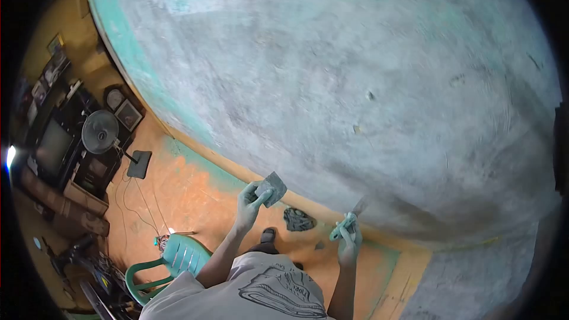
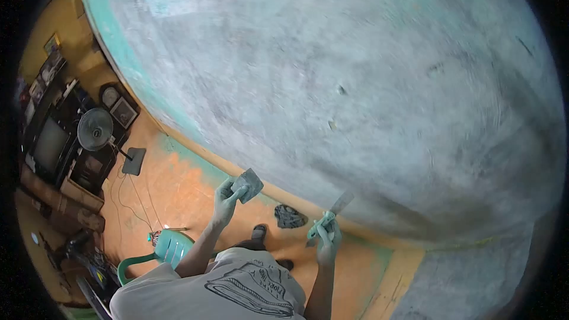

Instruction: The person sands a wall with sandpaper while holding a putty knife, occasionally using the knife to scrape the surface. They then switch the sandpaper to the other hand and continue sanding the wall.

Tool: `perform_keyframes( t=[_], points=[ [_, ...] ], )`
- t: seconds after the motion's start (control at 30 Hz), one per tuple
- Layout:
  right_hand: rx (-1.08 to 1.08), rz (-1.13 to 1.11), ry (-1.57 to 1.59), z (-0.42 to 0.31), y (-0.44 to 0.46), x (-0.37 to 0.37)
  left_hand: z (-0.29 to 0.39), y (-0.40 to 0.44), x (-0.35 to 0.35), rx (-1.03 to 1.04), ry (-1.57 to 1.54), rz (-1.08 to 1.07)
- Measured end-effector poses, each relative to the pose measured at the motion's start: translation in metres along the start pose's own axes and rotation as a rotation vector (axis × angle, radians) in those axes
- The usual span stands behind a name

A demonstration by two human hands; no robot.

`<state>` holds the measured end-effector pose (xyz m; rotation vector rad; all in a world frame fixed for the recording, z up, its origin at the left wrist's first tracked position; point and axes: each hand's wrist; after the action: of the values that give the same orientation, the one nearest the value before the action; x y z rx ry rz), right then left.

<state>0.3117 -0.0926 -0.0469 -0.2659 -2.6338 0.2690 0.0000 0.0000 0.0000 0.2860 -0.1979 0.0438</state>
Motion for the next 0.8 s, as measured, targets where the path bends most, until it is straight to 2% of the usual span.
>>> perform_keyframes(
  t=[0.07, 0.1, 0.17, 0.2, 0.27, 0.33, 0.37, 0.43, 0.47, 0.53, 0.6, 0.63, 0.73, 0.77, 0.8],
  points=[
    [-0.014, 0.019, -0.007, -0.004, 0.011, -0.006, -0.005, 0.012, 0.012, 0.076, -0.031, 0.112],
    [0.02, 0.027, 0.008, -0.008, -0.002, 0.024, 0.012, 0.018, -0.013, 0.072, -0.044, 0.124],
    [0.048, 0.016, 0.059, -0.013, 0.009, 0.038, 0.017, 0.048, -0.023, 0.116, -0.064, 0.132],
    [-0.033, -0.01, 0.05, -0.013, 0.022, 0.044, 0.022, 0.07, -0.022, 0.201, -0.093, 0.165],
    [-0.036, -0.025, 0.017, -0.016, 0.035, 0.054, 0.049, 0.11, -0.014, 0.335, -0.144, 0.23],
    [-0.039, -0.055, 0.013, -0.024, 0.044, 0.065, 0.082, 0.152, -0.019, 0.46, 0.091, 0.225],
    [-0.041, -0.082, 0.028, -0.029, 0.048, 0.072, 0.104, 0.174, -0.022, 0.591, 0.16, 0.124],
    [-0.071, -0.157, 0.025, -0.039, 0.058, 0.084, 0.147, 0.217, -0.023, 0.701, 0.3, 0.143],
    [-0.095, -0.207, 0.005, -0.043, 0.063, 0.089, 0.174, 0.24, -0.017, 0.904, 0.28, 0.145],
    [-0.111, -0.234, -0.013, -0.052, 0.068, 0.104, 0.21, 0.277, -0.016, 0.991, 0.445, 0.274],
    [-0.1, -0.186, -0.007, -0.066, 0.062, 0.126, 0.228, 0.317, -0.008, 1.205, 0.573, 0.318],
    [-0.122, -0.185, 0.015, -0.069, 0.063, 0.134, 0.232, 0.331, -0.001, 1.313, 0.637, 0.338],
    [-0.167, -0.194, 0.086, -0.065, 0.068, 0.145, 0.197, 0.363, 0.016, 1.263, 0.758, 0.239],
    [-0.169, -0.207, 0.108, -0.06, 0.071, 0.144, 0.177, 0.364, 0.021, 1.344, 0.763, 0.284],
    [-0.17, -0.22, 0.128, -0.056, 0.072, 0.143, 0.157, 0.356, 0.023, 1.313, 0.739, 0.26]
  ],
)
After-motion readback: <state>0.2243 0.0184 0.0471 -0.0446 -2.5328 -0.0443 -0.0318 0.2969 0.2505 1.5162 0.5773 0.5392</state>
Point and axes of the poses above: each hand's wrist, its own y-axis towards the middle knuckle, its own x-axis out of the palm, z = x × y, and after that the axes turned 12 degrees about x, right-handed
